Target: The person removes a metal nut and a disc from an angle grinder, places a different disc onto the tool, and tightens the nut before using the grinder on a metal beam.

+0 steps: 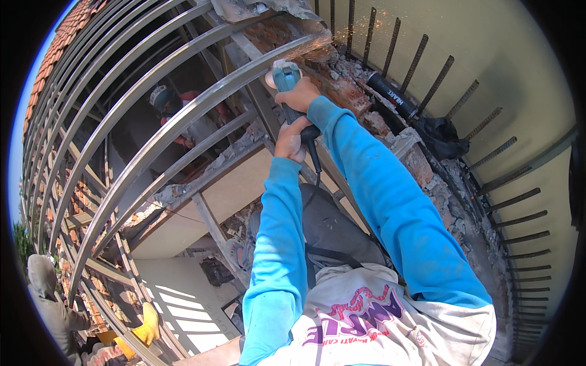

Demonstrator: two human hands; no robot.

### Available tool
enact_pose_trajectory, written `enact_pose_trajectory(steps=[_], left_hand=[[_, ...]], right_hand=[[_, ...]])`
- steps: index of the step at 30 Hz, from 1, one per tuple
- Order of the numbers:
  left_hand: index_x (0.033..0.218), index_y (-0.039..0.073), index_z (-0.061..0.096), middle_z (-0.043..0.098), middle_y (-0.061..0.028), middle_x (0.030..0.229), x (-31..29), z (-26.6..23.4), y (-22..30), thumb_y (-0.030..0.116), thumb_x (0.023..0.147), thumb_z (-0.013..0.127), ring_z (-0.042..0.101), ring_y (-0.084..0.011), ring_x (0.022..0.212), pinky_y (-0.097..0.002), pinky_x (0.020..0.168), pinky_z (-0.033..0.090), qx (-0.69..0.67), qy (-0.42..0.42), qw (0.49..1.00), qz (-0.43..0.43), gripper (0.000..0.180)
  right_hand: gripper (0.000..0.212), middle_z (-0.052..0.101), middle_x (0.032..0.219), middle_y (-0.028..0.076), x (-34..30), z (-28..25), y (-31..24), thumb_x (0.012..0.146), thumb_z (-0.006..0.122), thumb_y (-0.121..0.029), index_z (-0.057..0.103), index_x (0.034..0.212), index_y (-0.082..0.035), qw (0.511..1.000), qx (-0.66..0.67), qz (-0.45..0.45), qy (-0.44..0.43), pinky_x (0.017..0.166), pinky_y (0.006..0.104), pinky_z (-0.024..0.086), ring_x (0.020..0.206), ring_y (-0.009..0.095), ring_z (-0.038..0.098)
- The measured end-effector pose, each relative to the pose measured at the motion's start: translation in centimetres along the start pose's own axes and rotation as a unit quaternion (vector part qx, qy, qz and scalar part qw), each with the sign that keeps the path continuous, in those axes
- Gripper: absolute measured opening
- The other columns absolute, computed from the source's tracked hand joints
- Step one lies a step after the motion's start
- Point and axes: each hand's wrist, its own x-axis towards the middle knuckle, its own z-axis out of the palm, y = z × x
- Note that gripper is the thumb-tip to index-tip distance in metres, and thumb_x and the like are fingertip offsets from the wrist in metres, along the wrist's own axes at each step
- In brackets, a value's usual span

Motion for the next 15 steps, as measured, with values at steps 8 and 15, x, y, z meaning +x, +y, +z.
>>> enact_pose_trajectory(steps=[8, 15], left_hand=[[0.105, 0.006, 0.060, 0.067, -0.0063, 0.087, 0.0, 0.2, 0.2, 0.022, 0.084, 0.068, 0.063, -0.0187, 0.070, -0.0353, 0.054, 0.048, 0.003, 0.001, 1.000, -0.007, 0.028], [0.109, 0.004, 0.059, 0.066, -0.0069, 0.088, -1.5, -1.6, 1.5, 0.017, 0.085, 0.067, 0.066, -0.0207, 0.077, -0.0353, 0.055, 0.050, -0.023, 0.039, 0.998, 0.033, 0.029]], right_hand=[[0.101, 0.058, 0.117, 0.031, 0.6, 0.3, 0.5, 0.056, 0.081, -0.044, 0.040, 0.123, 0.020, 1.000, -0.008, -0.009, 0.011, 0.089, 0.0364, 0.050, 0.105, 0.036, 0.062], [0.102, 0.058, 0.116, 0.031, -0.7, 2.2, -3.2, 0.059, 0.080, -0.041, 0.037, 0.126, 0.022, 0.997, 0.008, -0.041, -0.059, 0.091, 0.0377, 0.049, 0.105, 0.037, 0.062]])
